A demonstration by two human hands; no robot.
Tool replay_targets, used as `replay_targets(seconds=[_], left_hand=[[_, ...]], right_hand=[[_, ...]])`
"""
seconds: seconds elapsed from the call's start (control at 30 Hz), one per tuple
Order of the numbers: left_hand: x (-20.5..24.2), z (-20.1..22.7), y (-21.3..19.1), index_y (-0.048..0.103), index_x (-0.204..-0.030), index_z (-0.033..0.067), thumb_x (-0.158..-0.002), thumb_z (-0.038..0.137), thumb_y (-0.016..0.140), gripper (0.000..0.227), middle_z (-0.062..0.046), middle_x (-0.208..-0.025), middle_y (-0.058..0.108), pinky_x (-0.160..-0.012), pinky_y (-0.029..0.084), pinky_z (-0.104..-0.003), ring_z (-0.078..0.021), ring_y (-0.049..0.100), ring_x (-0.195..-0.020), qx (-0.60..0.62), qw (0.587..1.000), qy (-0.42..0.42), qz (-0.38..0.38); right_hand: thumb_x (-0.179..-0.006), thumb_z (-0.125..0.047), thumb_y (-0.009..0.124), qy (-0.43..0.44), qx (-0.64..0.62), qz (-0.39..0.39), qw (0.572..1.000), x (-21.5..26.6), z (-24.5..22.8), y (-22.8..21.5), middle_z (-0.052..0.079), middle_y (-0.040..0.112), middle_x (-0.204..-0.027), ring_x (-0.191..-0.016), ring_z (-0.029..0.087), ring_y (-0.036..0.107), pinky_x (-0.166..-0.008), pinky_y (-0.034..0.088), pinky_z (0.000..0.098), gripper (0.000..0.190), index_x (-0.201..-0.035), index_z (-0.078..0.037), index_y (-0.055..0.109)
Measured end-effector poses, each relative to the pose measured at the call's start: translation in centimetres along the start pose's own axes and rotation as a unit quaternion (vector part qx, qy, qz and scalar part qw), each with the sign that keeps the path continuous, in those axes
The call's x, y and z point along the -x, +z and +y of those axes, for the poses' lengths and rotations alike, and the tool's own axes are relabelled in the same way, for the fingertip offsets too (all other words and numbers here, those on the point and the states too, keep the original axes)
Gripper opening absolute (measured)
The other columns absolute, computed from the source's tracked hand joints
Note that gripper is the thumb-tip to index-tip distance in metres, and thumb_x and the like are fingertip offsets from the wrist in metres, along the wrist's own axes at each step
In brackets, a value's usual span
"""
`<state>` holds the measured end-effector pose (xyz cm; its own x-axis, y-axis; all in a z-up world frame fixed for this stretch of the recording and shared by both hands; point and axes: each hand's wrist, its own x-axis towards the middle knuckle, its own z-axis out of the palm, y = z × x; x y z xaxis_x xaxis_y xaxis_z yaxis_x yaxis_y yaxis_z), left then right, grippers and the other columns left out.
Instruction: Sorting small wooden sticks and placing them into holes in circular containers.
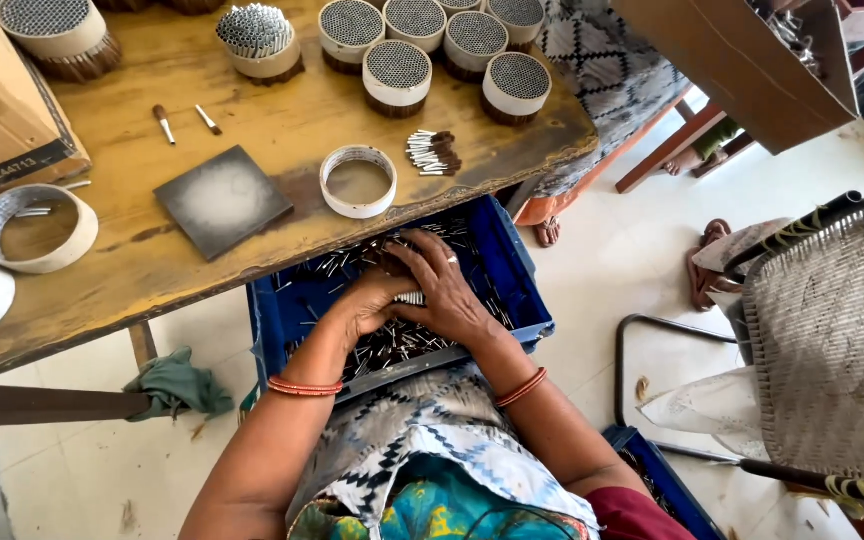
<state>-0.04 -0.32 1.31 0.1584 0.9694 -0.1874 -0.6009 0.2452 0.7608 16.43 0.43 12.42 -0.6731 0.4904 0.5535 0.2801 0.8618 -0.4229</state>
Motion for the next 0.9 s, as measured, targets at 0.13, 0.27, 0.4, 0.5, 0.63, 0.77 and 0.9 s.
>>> replay_targets(seconds=[0.13,0.27,0.4,0.5,0.63,0.77,0.9], left_hand=[[0.1,-0.1,1.3,0.065,-0.113,0.0067,-0.079,0.003,0.078,0.037,-0.008,-0.102,0.073,-0.071,0.061,-0.038,-0.0259,0.072,-0.091,-0.069,0.989,-0.128,-0.012],[0.7,1.0,1.7,0.067,-0.11,0.0083,-0.075,0.008,0.078,0.036,-0.007,-0.099,0.075,-0.069,0.058,-0.037,-0.0209,0.073,-0.089,-0.249,0.966,-0.003,0.072],[1.4,2.4,2.2,0.074,-0.112,0.0088,-0.081,0.018,0.08,0.033,-0.015,-0.099,0.077,-0.076,0.058,-0.043,-0.0302,0.073,-0.091,-0.559,0.805,0.107,0.169],[1.1,2.5,2.0,0.069,-0.115,0.0085,-0.082,0.024,0.078,0.038,-0.016,-0.105,0.078,-0.073,0.063,-0.046,-0.0347,0.077,-0.091,-0.365,0.914,0.098,0.151],[0.1,0.7,2.1,0.05,-0.141,0.0133,-0.071,0.017,0.089,0.08,-0.02,-0.111,0.073,-0.083,0.058,-0.048,-0.0413,0.071,-0.1,-0.57,0.799,0.138,0.133],[0.2,0.6,2.2,0.012,-0.164,0.0196,-0.066,0.015,0.089,0.125,-0.016,-0.127,0.069,-0.098,0.054,-0.042,-0.0288,0.068,-0.114,-0.519,0.849,0.09,0.038],[1.1,1.0,3.3,0.0,-0.159,0.0074,-0.052,0.015,0.104,0.149,-0.032,-0.153,0.039,-0.111,0.038,-0.047,-0.0355,0.043,-0.137,-0.473,0.827,0.304,-0.016]], right_hand=[[-0.075,-0.023,0.084,0.067,-0.047,-0.093,0.992,1.3,1.4,0.9,0.013,0.051,-0.15,-0.14,0.036,0.051,-0.116,0.045,0.0449,0.084,-0.151,-0.014,0.048],[-0.075,-0.023,0.082,0.096,0.012,-0.114,0.989,0.2,0.0,0.1,0.017,0.048,-0.151,-0.141,0.039,0.044,-0.114,0.039,0.0505,0.086,-0.152,-0.012,0.047],[-0.076,-0.031,0.082,0.188,0.096,-0.132,0.969,1.2,1.4,1.2,0.022,0.043,-0.149,-0.136,0.045,0.038,-0.104,0.035,0.0556,0.08,-0.144,-0.009,0.048],[-0.091,-0.032,0.069,0.218,0.031,-0.071,0.973,3.1,4.7,2.7,0.021,0.049,-0.149,-0.136,0.042,0.047,-0.108,0.042,0.0483,0.064,-0.148,-0.01,0.051],[-0.103,-0.032,0.061,0.217,-0.085,0.004,0.972,2.2,2.4,-0.4,0.019,0.059,-0.133,-0.126,0.037,0.06,-0.106,0.049,0.0427,0.049,-0.146,-0.009,0.055],[-0.094,-0.036,0.07,0.164,-0.061,-0.033,0.984,0.9,0.6,-0.7,0.019,0.06,-0.106,-0.095,0.038,0.064,-0.08,0.052,0.045,0.045,-0.122,-0.003,0.059],[-0.099,-0.031,0.068,0.161,-0.067,0.003,0.985,2.0,2.4,1.4,0.012,0.058,-0.084,-0.072,0.029,0.059,-0.063,0.049,0.0378,0.031,-0.097,0.0,0.064]])
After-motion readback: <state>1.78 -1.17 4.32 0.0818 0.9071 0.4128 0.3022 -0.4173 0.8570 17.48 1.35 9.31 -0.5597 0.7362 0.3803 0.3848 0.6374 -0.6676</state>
